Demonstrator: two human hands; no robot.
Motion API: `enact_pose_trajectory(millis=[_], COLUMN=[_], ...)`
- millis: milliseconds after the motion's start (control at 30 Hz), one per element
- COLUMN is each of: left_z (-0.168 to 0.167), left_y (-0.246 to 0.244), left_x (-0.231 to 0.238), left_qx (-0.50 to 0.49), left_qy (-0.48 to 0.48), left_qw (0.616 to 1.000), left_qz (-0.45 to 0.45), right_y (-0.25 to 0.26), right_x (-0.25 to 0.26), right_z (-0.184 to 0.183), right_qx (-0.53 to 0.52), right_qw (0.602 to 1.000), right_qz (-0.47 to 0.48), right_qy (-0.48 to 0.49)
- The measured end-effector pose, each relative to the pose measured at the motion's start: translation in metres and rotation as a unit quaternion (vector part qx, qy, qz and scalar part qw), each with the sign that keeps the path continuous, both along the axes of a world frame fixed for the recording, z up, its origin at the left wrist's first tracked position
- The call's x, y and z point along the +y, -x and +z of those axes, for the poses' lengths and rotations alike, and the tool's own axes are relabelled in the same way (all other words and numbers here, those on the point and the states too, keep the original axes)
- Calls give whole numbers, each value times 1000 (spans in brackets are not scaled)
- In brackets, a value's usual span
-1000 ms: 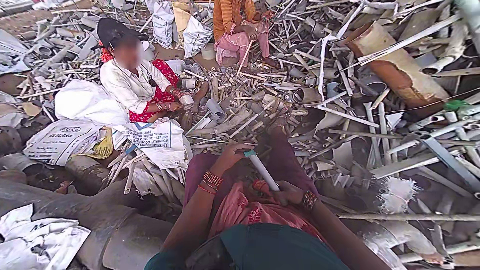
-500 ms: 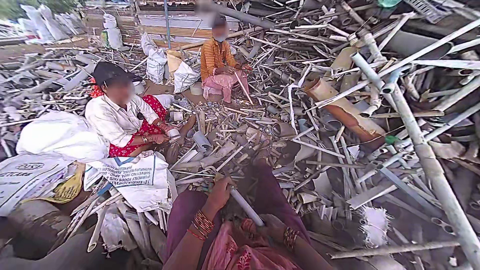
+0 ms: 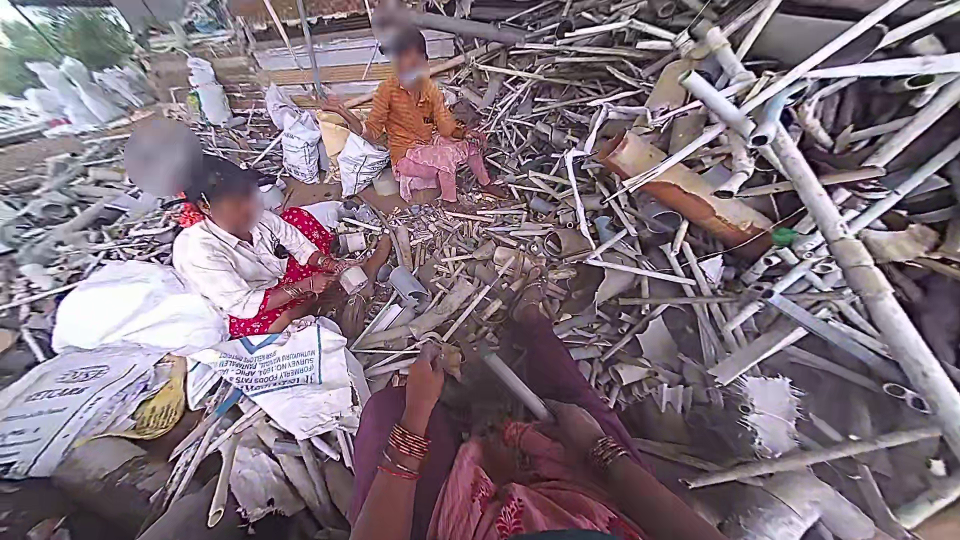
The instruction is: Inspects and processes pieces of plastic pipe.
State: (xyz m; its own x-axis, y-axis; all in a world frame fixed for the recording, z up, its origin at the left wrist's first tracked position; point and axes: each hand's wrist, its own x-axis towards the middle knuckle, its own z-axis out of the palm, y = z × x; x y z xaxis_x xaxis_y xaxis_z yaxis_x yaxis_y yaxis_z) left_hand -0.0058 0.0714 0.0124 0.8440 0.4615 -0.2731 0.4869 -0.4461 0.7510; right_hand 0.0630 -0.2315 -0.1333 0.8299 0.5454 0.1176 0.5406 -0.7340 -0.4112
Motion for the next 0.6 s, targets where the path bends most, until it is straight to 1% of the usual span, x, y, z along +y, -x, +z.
enact_pose_trajectory(millis=[33,67,100,133,200,267,300,367,400,433,467,500,567,600], left_z=[-1,-2,-4,-5,-6,-7,-8,-8,-7,-6,-5,-2,1,1], left_y=[-2,-4,-5,-5,-4,-3,-4,-3,-2,2,4,5,4,5], left_x=[-4,-8,-12,-15,-17,-18,-19,-21,-20,-19,-18,-19,-22,-24], left_qx=[11,13,14,16,14,15,15,4,-1,-3,-6,-13,-17,-7], left_qy=[5,9,15,24,38,40,40,38,35,30,25,21,14,16], left_qw=[1000,999,998,997,996,995,994,994,993,993,993,993,993,993], left_qz=[-22,-41,-56,-68,-83,-93,-98,-107,-110,-111,-113,-114,-116,-120], right_y=[-1,-4,-6,-6,-6,-6,-8,-15,-22,-28,-37,-46,-64,-67], right_x=[8,16,19,19,17,13,10,2,1,-2,-5,-8,-16,-21], right_z=[37,82,99,102,102,117,130,158,174,191,208,225,246,249], right_qx=[156,317,377,398,402,375,341,238,191,171,174,197,274,307], right_qw=[987,945,922,909,890,888,894,906,903,890,867,832,742,713], right_qz=[-30,-55,-87,-113,-146,-163,-167,-177,-182,-195,-211,-230,-266,-277], right_qy=[36,52,10,-54,-159,-213,-240,-304,-338,-375,-416,-464,-551,-566])
